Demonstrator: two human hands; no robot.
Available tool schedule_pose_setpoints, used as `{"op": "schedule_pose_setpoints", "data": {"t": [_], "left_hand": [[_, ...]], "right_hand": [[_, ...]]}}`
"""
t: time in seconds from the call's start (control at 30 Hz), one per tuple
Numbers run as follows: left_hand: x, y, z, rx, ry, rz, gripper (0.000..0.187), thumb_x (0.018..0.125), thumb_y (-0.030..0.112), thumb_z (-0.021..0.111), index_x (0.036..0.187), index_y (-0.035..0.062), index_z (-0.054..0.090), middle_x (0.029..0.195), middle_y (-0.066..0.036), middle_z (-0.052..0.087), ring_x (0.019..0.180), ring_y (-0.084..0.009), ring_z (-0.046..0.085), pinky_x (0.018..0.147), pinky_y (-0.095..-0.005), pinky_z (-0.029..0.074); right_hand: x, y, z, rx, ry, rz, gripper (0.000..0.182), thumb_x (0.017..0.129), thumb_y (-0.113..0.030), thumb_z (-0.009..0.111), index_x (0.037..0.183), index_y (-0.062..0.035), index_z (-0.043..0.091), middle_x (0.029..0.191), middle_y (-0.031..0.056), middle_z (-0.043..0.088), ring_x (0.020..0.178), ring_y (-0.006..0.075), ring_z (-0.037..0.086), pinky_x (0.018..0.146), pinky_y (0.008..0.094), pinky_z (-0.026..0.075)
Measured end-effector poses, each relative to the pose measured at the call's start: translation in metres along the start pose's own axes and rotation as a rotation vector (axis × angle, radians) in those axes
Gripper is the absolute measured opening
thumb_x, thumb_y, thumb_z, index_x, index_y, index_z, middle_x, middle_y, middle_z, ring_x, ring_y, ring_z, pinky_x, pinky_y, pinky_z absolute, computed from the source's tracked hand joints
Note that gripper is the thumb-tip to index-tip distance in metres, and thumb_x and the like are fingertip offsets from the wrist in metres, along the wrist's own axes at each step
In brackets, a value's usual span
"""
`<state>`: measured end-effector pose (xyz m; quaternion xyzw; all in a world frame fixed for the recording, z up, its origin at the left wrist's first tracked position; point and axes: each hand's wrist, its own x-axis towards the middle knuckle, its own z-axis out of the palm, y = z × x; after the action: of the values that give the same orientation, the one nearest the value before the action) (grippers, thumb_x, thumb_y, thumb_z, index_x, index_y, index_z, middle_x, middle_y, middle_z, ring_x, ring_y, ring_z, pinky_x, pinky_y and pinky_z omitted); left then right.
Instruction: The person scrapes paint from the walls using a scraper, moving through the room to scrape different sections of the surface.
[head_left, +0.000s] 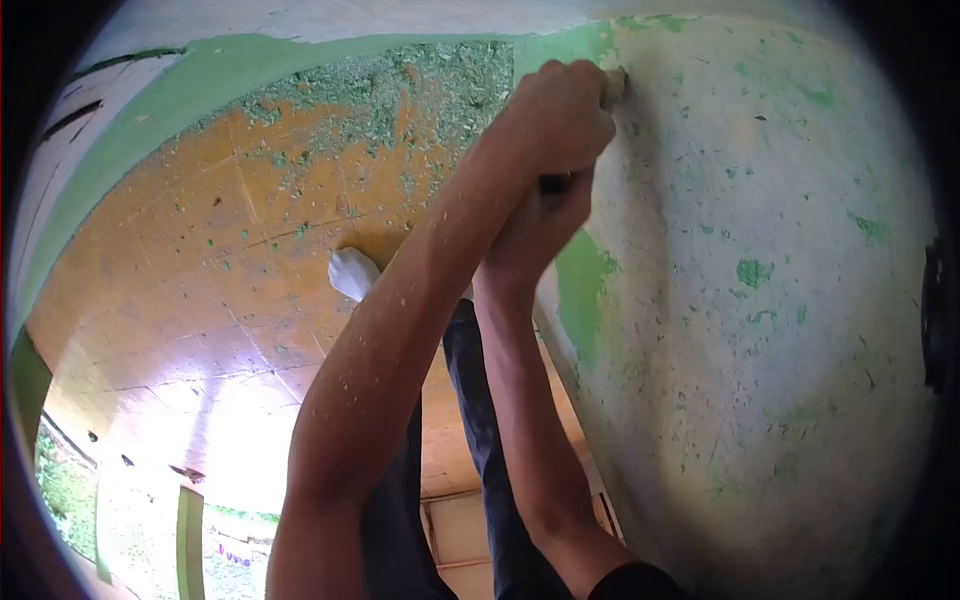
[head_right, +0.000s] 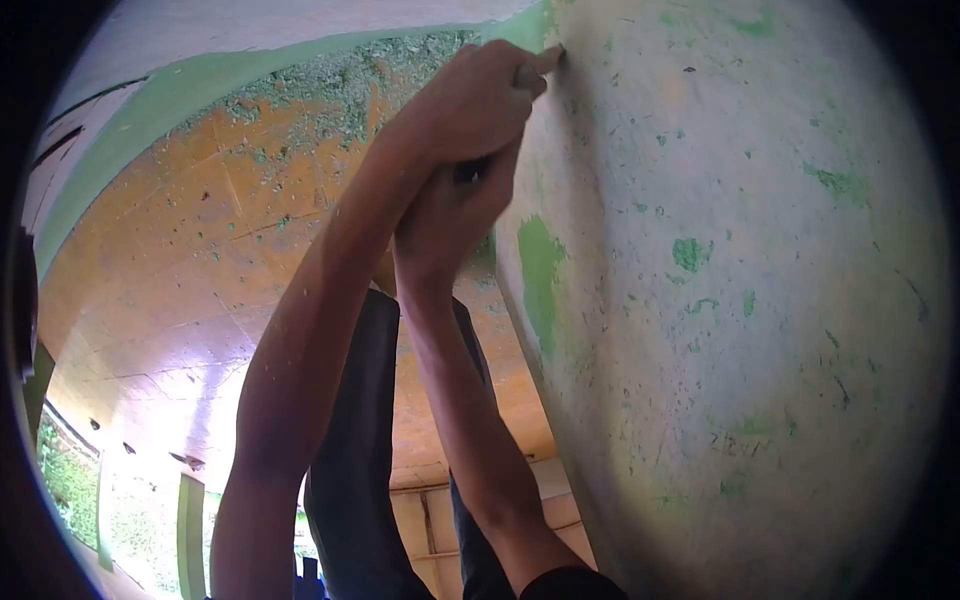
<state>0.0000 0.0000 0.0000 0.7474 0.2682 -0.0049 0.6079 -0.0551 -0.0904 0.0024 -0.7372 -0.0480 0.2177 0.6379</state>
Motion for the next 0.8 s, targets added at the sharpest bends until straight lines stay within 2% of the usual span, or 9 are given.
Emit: {"op": "schedule_pose_setpoints", "data": {"t": [0.07,0.2,0.23,0.33,0.4,0.53,0.63,0.73,0.8], "left_hand": [[-0.019,0.011,0.017,-0.041,-0.026,0.035,0.024,0.079,0.014,0.054,0.090,-0.0034,0.067,0.086,-0.029,0.064,0.088,-0.0435,0.063,0.083,-0.0479,0.048],[0.003,-0.017,0.015,-0.011,0.083,0.065,0.025,0.078,0.013,0.054,0.092,-0.0053,0.066,0.084,-0.030,0.064,0.085,-0.0436,0.064,0.080,-0.0464,0.048],[0.014,-0.009,-0.003,0.001,-0.018,-0.051,0.025,0.079,0.012,0.053,0.092,-0.0048,0.067,0.085,-0.028,0.065,0.087,-0.0431,0.064,0.083,-0.0458,0.049],[0.008,-0.009,-0.003,0.000,-0.060,-0.122,0.026,0.079,0.013,0.054,0.092,-0.0042,0.068,0.086,-0.027,0.066,0.088,-0.0435,0.064,0.084,-0.0452,0.050],[-0.018,-0.007,0.017,0.039,0.059,0.098,0.027,0.078,0.014,0.055,0.094,-0.0037,0.068,0.087,-0.027,0.066,0.086,-0.0441,0.064,0.081,-0.0456,0.051],[0.011,-0.013,0.010,0.043,0.030,-0.054,0.029,0.078,0.014,0.056,0.098,-0.0029,0.067,0.089,-0.029,0.065,0.089,-0.0441,0.063,0.083,-0.0456,0.050],[0.020,-0.016,0.002,0.063,-0.059,-0.068,0.028,0.078,0.015,0.056,0.097,-0.0019,0.068,0.089,-0.029,0.065,0.090,-0.0445,0.063,0.083,-0.0453,0.050],[-0.007,-0.005,0.011,0.093,-0.004,0.041,0.029,0.078,0.014,0.055,0.099,-0.0016,0.068,0.090,-0.029,0.064,0.087,-0.0455,0.062,0.082,-0.0462,0.050],[-0.006,0.001,0.005,0.112,-0.039,0.018,0.030,0.079,0.013,0.053,0.099,-0.0040,0.066,0.089,-0.029,0.064,0.083,-0.0455,0.062,0.080,-0.0469,0.049]], "right_hand": [[-0.018,-0.004,-0.017,0.041,0.209,-0.021,0.027,0.089,-0.013,0.064,0.110,0.0002,0.053,0.098,0.0035,0.059,0.088,0.0085,0.054,0.078,0.0255,0.045],[0.007,-0.001,-0.007,-0.065,0.049,-0.092,0.026,0.091,-0.012,0.060,0.111,0.0009,0.052,0.097,0.0042,0.059,0.087,0.0082,0.054,0.075,0.0259,0.045],[0.015,0.002,0.002,-0.066,0.047,-0.087,0.026,0.091,-0.012,0.060,0.111,0.0009,0.052,0.097,0.0042,0.059,0.087,0.0082,0.054,0.075,0.0259,0.045],[0.012,-0.001,0.011,-0.053,0.111,-0.085,0.025,0.092,-0.009,0.057,0.114,0.0016,0.051,0.098,0.0050,0.059,0.086,0.0084,0.056,0.073,0.0250,0.045],[-0.007,-0.017,-0.003,0.005,0.120,-0.036,0.026,0.092,-0.009,0.057,0.114,0.0016,0.051,0.098,0.0051,0.060,0.085,0.0085,0.056,0.072,0.0248,0.045],[0.010,0.004,-0.001,0.037,0.068,-0.006,0.029,0.090,-0.009,0.059,0.116,0.0009,0.051,0.097,0.0057,0.061,0.084,0.0089,0.058,0.073,0.0239,0.046],[0.014,0.003,0.010,-0.010,0.098,-0.006,0.028,0.089,-0.008,0.060,0.114,0.0013,0.052,0.097,0.0058,0.061,0.081,0.0088,0.057,0.072,0.0240,0.047],[-0.001,-0.007,-0.003,0.073,0.155,-0.016,0.024,0.089,-0.008,0.059,0.109,0.0021,0.052,0.094,0.0049,0.060,0.077,0.0083,0.055,0.067,0.0251,0.045],[0.000,-0.016,-0.007,0.101,0.100,0.108,0.023,0.090,-0.007,0.059,0.110,0.0022,0.052,0.095,0.0054,0.060,0.077,0.0091,0.056,0.067,0.0252,0.046]]}}
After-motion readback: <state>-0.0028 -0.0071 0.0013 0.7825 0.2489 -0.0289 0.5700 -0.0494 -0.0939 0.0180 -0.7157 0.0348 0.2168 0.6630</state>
